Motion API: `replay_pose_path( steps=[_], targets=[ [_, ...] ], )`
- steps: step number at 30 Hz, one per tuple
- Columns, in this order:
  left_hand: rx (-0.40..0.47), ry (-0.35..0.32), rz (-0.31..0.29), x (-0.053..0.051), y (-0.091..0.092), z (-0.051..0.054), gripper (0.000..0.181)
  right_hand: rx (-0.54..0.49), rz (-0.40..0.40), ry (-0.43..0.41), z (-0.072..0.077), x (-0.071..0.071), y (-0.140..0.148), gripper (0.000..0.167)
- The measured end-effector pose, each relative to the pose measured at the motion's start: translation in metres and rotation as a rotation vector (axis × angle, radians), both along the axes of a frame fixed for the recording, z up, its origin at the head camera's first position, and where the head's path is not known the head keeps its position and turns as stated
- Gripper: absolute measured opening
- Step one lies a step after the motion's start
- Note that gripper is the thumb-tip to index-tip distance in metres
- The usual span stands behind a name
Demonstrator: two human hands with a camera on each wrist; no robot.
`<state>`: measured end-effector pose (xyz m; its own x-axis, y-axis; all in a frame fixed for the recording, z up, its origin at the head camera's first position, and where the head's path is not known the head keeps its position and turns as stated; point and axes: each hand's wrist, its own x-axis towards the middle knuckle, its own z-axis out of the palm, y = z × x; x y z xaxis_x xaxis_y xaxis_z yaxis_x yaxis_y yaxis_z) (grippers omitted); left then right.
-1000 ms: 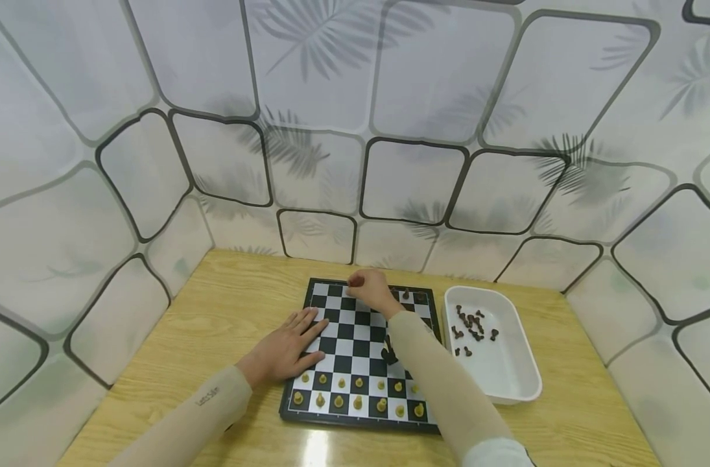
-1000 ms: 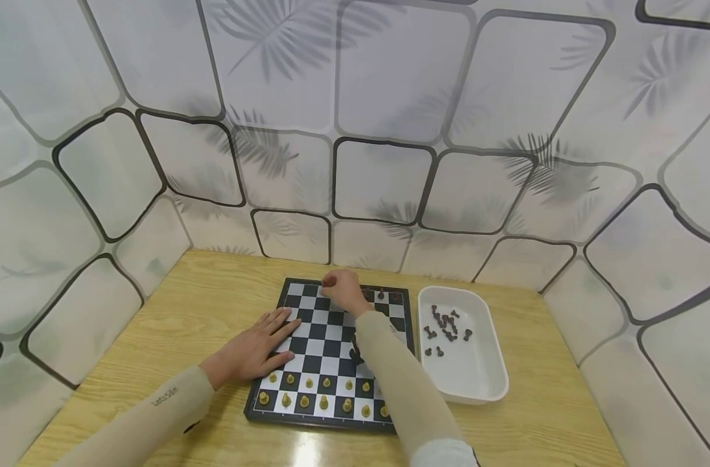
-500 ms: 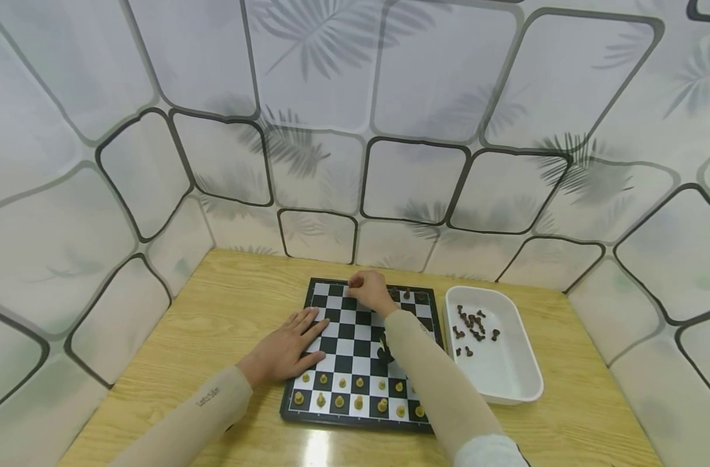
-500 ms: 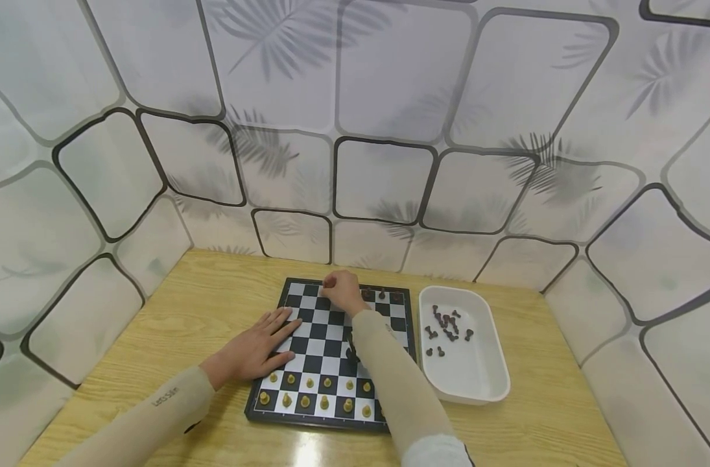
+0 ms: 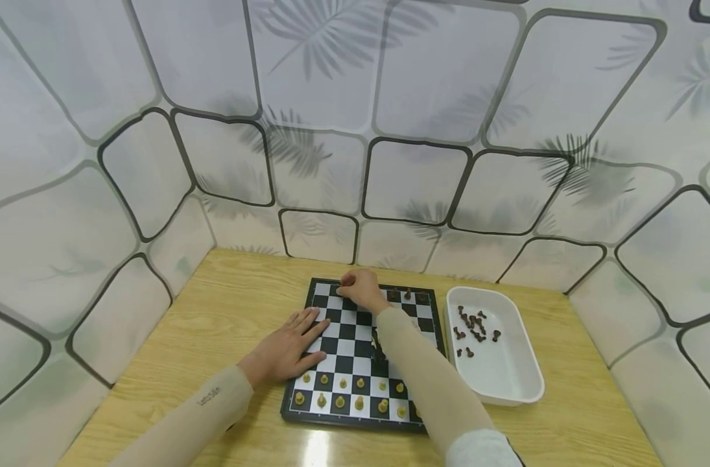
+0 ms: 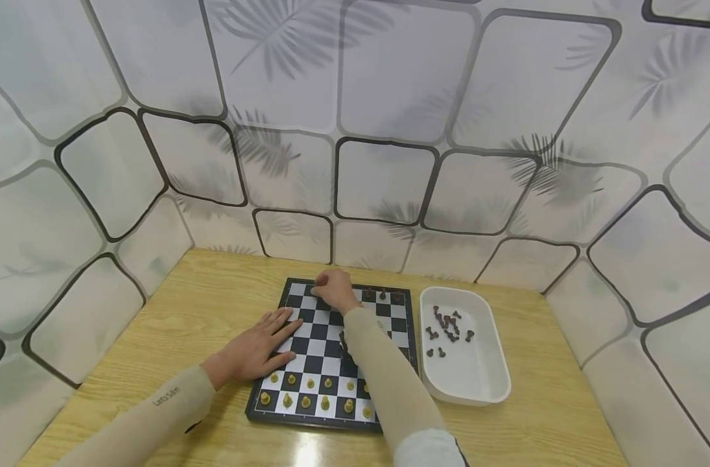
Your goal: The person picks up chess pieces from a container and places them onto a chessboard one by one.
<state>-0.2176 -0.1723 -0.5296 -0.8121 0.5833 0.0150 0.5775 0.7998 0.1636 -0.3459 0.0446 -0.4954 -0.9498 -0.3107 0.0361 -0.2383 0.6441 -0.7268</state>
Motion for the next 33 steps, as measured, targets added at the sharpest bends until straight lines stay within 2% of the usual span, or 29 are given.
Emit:
replay_pose_path(
  steps=[11, 24, 33],
  targets=[
    [0.005, 0.022, -0.007, 0.0, -0.001, -0.001, 0.075, 0.011, -0.013, -0.019, -0.001, 0.003, -0.01, 0.019],
    [-0.001, 0.0, 0.004, 0.0, 0.001, 0.0, 0.076, 0.042, -0.01, -0.023, -0.003, 0.0, -0.012, 0.017],
    [-0.004, -0.002, 0.007, 0.0, -0.001, 0.0, 0.076, 0.048, 0.021, -0.035, 0.005, 0.0, -0.003, 0.027]
  ],
)
